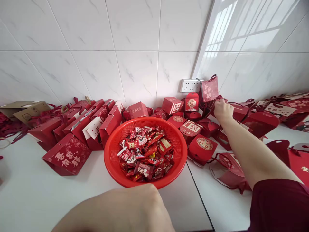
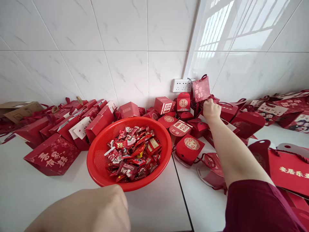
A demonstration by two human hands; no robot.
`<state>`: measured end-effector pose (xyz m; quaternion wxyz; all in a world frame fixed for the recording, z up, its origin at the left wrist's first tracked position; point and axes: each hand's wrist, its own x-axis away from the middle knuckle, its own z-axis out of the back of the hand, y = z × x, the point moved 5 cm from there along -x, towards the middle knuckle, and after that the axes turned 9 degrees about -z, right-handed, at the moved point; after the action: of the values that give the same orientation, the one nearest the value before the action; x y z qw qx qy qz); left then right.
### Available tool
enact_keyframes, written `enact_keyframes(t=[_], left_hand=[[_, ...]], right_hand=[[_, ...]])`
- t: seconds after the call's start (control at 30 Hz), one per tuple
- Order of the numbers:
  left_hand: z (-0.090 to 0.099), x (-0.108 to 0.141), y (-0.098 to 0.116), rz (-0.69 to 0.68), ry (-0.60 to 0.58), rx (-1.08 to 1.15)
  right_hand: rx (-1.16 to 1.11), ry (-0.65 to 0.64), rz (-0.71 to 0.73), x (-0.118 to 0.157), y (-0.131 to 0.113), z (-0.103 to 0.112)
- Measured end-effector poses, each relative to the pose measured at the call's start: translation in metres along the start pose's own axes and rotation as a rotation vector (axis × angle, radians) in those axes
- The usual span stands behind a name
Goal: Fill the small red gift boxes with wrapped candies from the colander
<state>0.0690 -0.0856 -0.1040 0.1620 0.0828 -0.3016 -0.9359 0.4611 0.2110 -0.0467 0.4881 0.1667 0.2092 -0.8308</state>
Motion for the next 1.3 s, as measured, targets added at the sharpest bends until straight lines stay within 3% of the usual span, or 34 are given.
enact_keyframes(t=[0.13, 0.2, 0.3, 0.37, 0.4, 0.43, 0.5, 0.57, 0.67, 0.73, 0.8, 0.87, 0.97, 1.1, 1.2, 1.3], left_hand=[[0.000, -0.029, -0.006, -0.129, -0.077, 0.090], [0.013, -0.034, -0.004, -0.180, -0.115, 0.122], [0.048, -0.018, 0.018, -0.443, -0.269, 0.238], [0.082, -0.002, 0.031, -0.528, -0.193, 0.269], [0.097, 0.003, 0.032, -0.489, -0.129, 0.260], [0.112, 0.006, 0.031, -0.410, -0.032, 0.181], [0.142, 0.010, 0.019, -0.162, 0.273, -0.062], [0.164, 0.016, 0.007, 0.056, 0.533, -0.311], [0.174, 0.020, -0.003, 0.193, 0.653, -0.518], [0.173, 0.020, -0.005, 0.187, 0.638, -0.551], [0.170, 0.020, -0.004, 0.167, 0.622, -0.567], [0.167, 0.019, -0.007, 0.175, 0.583, -0.585], [0.163, 0.015, -0.023, 0.213, 0.434, -0.538], [0.164, 0.013, -0.045, 0.180, 0.274, -0.359], [0.170, 0.016, -0.053, 0.198, 0.249, -0.289], [0.178, 0.022, -0.054, 0.231, 0.298, -0.344]], right_hand=[[0.010, 0.141, -0.004, -0.010, -0.016, 0.043], [0.000, 0.221, 0.007, -0.010, -0.029, 0.073], [-0.130, 0.484, 0.057, 0.016, -0.055, 0.128], [-0.199, 0.543, 0.121, 0.049, -0.077, 0.156], [-0.217, 0.531, 0.166, 0.069, -0.089, 0.166], [-0.227, 0.502, 0.211, 0.089, -0.101, 0.174], [-0.266, 0.403, 0.264, 0.128, -0.122, 0.185], [-0.336, 0.246, 0.288, 0.161, -0.137, 0.189], [-0.465, 0.317, 0.357, 0.199, -0.152, 0.201], [-0.551, 0.396, 0.386, 0.217, -0.159, 0.206], [-0.607, 0.385, 0.407, 0.229, -0.168, 0.202], [-0.639, 0.277, 0.441, 0.237, -0.178, 0.192], [-0.679, 0.008, 0.530, 0.239, -0.190, 0.171], [-0.768, -0.268, 0.629, 0.229, -0.187, 0.156], [-0.739, -0.356, 0.717, 0.222, -0.180, 0.153], [-0.741, -0.453, 0.807, 0.223, -0.179, 0.154]])
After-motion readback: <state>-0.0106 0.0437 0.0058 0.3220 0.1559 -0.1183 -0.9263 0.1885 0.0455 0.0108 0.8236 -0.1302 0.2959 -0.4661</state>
